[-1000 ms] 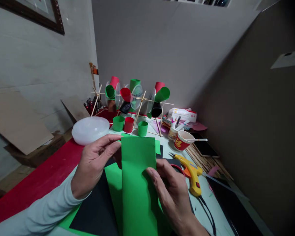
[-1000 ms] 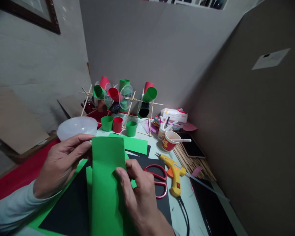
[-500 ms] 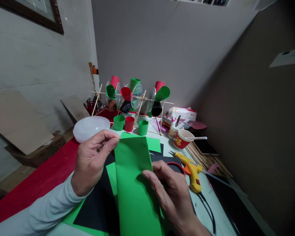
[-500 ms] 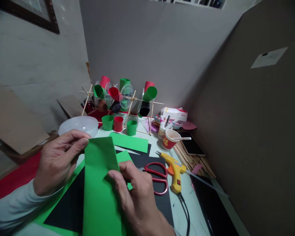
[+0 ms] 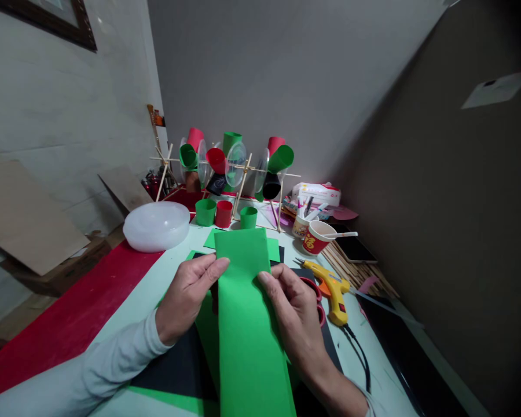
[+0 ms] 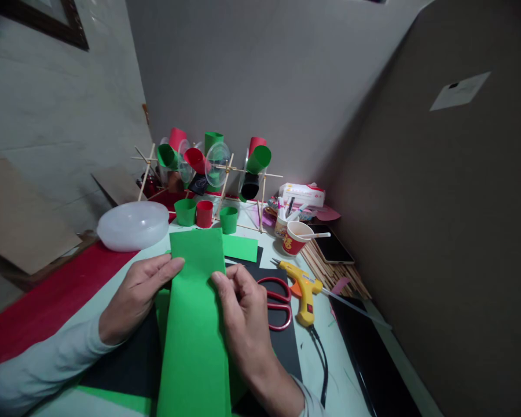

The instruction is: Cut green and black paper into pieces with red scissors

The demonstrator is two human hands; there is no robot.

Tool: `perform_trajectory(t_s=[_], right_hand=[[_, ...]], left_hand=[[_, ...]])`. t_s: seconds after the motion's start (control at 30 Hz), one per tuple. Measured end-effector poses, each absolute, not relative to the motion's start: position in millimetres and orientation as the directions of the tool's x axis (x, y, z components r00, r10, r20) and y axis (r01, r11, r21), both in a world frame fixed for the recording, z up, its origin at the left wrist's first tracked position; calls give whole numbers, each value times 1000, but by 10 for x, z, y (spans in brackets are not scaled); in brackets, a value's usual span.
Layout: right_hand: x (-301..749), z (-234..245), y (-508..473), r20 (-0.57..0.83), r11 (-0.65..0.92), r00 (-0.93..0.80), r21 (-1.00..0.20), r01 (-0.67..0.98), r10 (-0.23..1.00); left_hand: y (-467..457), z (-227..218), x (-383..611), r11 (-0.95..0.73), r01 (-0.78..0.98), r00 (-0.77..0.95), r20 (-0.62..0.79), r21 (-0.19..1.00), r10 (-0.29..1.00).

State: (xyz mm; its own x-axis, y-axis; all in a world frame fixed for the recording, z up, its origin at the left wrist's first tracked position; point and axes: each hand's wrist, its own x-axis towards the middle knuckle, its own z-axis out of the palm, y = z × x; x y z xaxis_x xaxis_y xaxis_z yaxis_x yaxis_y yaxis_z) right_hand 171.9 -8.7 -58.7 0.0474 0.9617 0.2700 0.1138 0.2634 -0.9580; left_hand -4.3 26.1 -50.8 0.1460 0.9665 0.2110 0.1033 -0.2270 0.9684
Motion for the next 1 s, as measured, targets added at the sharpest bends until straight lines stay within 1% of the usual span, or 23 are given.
perform_trajectory(t_s=[0.07,0.13,0.17,0.23,0.3,0.37,0.47,0.57,0.7,0.83,1.0], right_hand=[[1730,-561,-76,238,236,27,-969,73,971],[1739,-533,-57,188,188,-17,-982,-6,982],[1741,-526,-45,161,158,-41,-986,-57,986],[1744,-533,-13,113,102,-68,-983,-150,991],[1756,-567,33,91,80,-42,-977,-199,995],[1791,-611,93,91,94,23,-974,-208,996],[1883,-661,189,106,133,129,-965,-226,986],[1969,-677,256,131,174,195,-960,-222,972],[2026,-700,307,148,194,220,-959,-208,964],[2100,-766,376,134,187,252,-962,-199,958],[2248,-831,485,140,192,289,-968,-160,947]], left_hand=[[255,-482,-45,-270,180,163,242,946,957],[249,-463,-40,-286,223,226,236,932,945],[243,-459,-32,-269,230,279,202,935,939],[227,-465,-5,-183,220,377,89,958,922],[205,-486,30,-82,203,431,-14,976,902],[182,-519,68,-43,206,459,-58,977,887],[146,-581,115,-56,239,522,-80,969,849],[127,-634,141,-21,246,571,-127,969,811],[130,-651,150,10,235,593,-151,972,791],[116,-621,161,39,240,619,-183,970,764],[86,-631,140,108,208,681,-223,972,698]])
